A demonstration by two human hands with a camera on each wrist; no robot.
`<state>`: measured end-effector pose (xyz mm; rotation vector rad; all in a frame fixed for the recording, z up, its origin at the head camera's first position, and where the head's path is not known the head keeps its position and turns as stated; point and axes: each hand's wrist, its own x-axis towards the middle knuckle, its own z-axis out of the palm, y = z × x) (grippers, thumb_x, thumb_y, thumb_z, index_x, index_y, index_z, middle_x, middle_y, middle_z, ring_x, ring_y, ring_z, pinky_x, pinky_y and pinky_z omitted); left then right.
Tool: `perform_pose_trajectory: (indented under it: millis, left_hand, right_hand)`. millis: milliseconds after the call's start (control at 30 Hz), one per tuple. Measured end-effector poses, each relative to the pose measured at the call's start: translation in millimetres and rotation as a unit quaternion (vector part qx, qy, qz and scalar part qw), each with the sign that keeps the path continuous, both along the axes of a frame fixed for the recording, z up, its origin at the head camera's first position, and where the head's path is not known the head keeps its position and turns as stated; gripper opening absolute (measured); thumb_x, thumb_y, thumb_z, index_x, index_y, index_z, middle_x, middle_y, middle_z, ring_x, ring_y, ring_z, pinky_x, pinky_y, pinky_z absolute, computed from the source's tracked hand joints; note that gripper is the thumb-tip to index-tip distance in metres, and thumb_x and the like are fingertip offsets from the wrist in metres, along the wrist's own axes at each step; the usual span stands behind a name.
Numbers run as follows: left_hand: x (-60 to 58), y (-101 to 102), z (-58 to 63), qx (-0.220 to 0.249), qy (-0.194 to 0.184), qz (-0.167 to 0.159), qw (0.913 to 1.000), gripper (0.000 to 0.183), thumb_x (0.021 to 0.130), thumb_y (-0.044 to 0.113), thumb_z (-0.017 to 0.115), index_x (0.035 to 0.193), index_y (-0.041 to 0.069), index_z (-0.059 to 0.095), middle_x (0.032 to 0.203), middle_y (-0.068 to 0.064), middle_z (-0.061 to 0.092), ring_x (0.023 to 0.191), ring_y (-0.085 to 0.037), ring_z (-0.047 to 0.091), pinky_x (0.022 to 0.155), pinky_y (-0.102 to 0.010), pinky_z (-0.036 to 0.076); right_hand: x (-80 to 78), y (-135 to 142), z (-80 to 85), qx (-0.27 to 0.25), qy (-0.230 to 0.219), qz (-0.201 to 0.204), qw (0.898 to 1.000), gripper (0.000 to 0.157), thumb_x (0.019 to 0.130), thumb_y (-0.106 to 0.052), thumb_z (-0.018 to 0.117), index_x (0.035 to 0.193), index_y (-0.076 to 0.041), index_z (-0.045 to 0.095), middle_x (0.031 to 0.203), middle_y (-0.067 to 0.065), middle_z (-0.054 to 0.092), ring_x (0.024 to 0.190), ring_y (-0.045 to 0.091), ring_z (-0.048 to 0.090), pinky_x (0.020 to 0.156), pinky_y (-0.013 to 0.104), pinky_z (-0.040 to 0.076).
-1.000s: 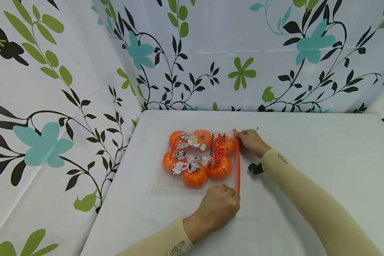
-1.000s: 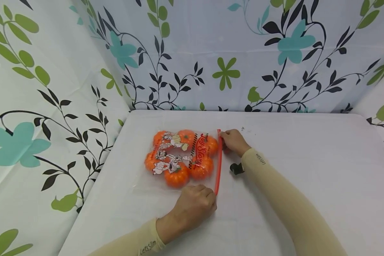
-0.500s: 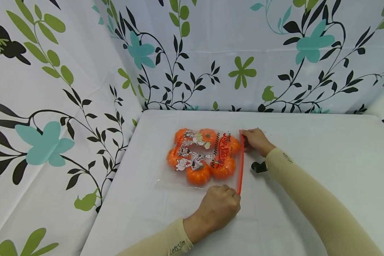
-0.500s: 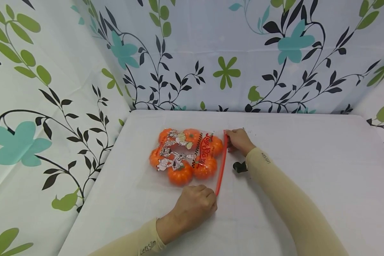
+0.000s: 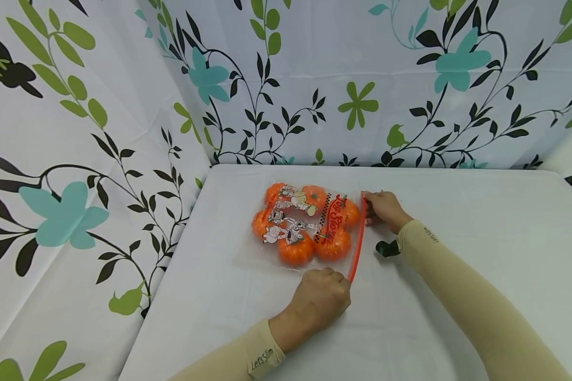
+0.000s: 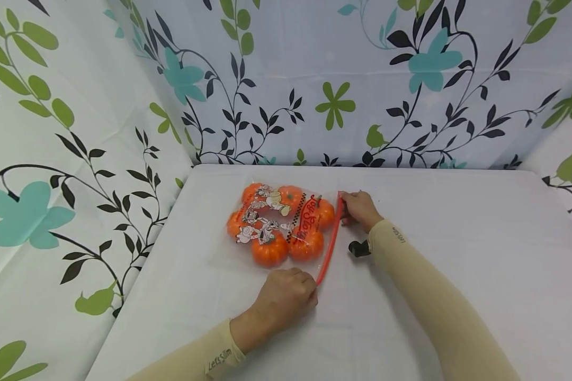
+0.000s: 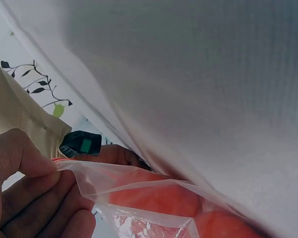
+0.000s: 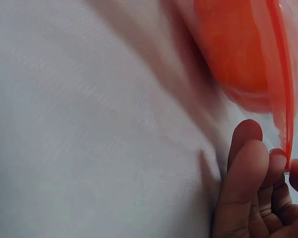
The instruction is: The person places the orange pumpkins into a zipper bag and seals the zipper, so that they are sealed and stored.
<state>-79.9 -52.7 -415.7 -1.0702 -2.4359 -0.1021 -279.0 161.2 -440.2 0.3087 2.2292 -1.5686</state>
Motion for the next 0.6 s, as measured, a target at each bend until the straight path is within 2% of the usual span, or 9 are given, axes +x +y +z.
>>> perform_pose_trajectory:
  millis: [100, 233, 400, 500, 567, 600]
  left_hand:
    - [-1.3, 0.7, -0.4, 0.005, -0.012, -0.003, 0.9999, 0.011, 0.083, 0.019, 0.073, 0.074, 0.015, 0.076, 0.066, 0.005, 0.068, 0.056, -0.010, 0.060, 0.045, -0.024, 0.045]
    - [-3.1, 2.0, 1.9, 0.022, -0.040, 0.000, 0.9990, 0.013, 0.084, 0.025, 0.076, 0.074, 0.017, 0.075, 0.065, 0.007, 0.067, 0.057, -0.009, 0.060, 0.045, -0.023, 0.043]
    - [-12.6, -3.2, 11.1, 0.059, -0.083, -0.004, 0.9948, 0.029, 0.084, 0.041, 0.076, 0.068, 0.018, 0.068, 0.057, 0.009, 0.057, 0.051, -0.006, 0.050, 0.043, -0.018, 0.029]
    - [-22.7, -8.7, 20.5, 0.072, -0.074, 0.005, 0.9946, 0.038, 0.086, 0.047, 0.072, 0.065, 0.018, 0.061, 0.055, 0.008, 0.049, 0.049, -0.007, 0.045, 0.041, -0.017, 0.024]
    - [-31.4, -13.3, 27.3, 0.089, -0.059, 0.012, 0.9942, 0.037, 0.086, 0.045, 0.072, 0.065, 0.017, 0.059, 0.055, 0.008, 0.050, 0.049, -0.008, 0.047, 0.041, -0.018, 0.026]
    - [-36.4, -15.6, 30.8, 0.098, -0.049, 0.016, 0.9939, 0.034, 0.086, 0.043, 0.072, 0.067, 0.016, 0.062, 0.058, 0.007, 0.055, 0.051, -0.008, 0.051, 0.041, -0.018, 0.030]
  right_hand:
    - [0.4, 2.8, -3.6, -0.003, 0.006, -0.009, 1.000, 0.047, 0.108, -0.043, 0.042, 0.117, 0.001, 0.055, 0.096, 0.010, 0.058, 0.069, 0.015, 0.061, 0.068, 0.027, 0.059]
    - [4.7, 8.9, -3.8, -0.011, 0.021, -0.016, 1.000, 0.054, 0.107, -0.047, 0.041, 0.124, 0.002, 0.057, 0.105, 0.013, 0.061, 0.077, 0.017, 0.064, 0.070, 0.028, 0.059]
    - [9.9, 16.9, 0.4, -0.003, 0.042, -0.006, 0.999, 0.061, 0.106, -0.051, 0.041, 0.129, 0.003, 0.057, 0.114, 0.016, 0.061, 0.087, 0.020, 0.067, 0.075, 0.028, 0.059]
    - [10.8, 22.0, 3.1, 0.017, 0.059, 0.000, 0.998, 0.062, 0.105, -0.052, 0.042, 0.132, 0.003, 0.056, 0.117, 0.018, 0.060, 0.092, 0.023, 0.067, 0.080, 0.028, 0.058]
    - [11.2, 25.2, 6.4, 0.043, 0.074, 0.003, 0.996, 0.064, 0.104, -0.054, 0.042, 0.134, 0.002, 0.056, 0.119, 0.018, 0.060, 0.095, 0.025, 0.067, 0.083, 0.030, 0.058]
    - [11.2, 27.0, 8.3, 0.059, 0.085, 0.002, 0.995, 0.066, 0.104, -0.055, 0.042, 0.134, 0.002, 0.056, 0.120, 0.018, 0.061, 0.098, 0.026, 0.067, 0.085, 0.031, 0.057]
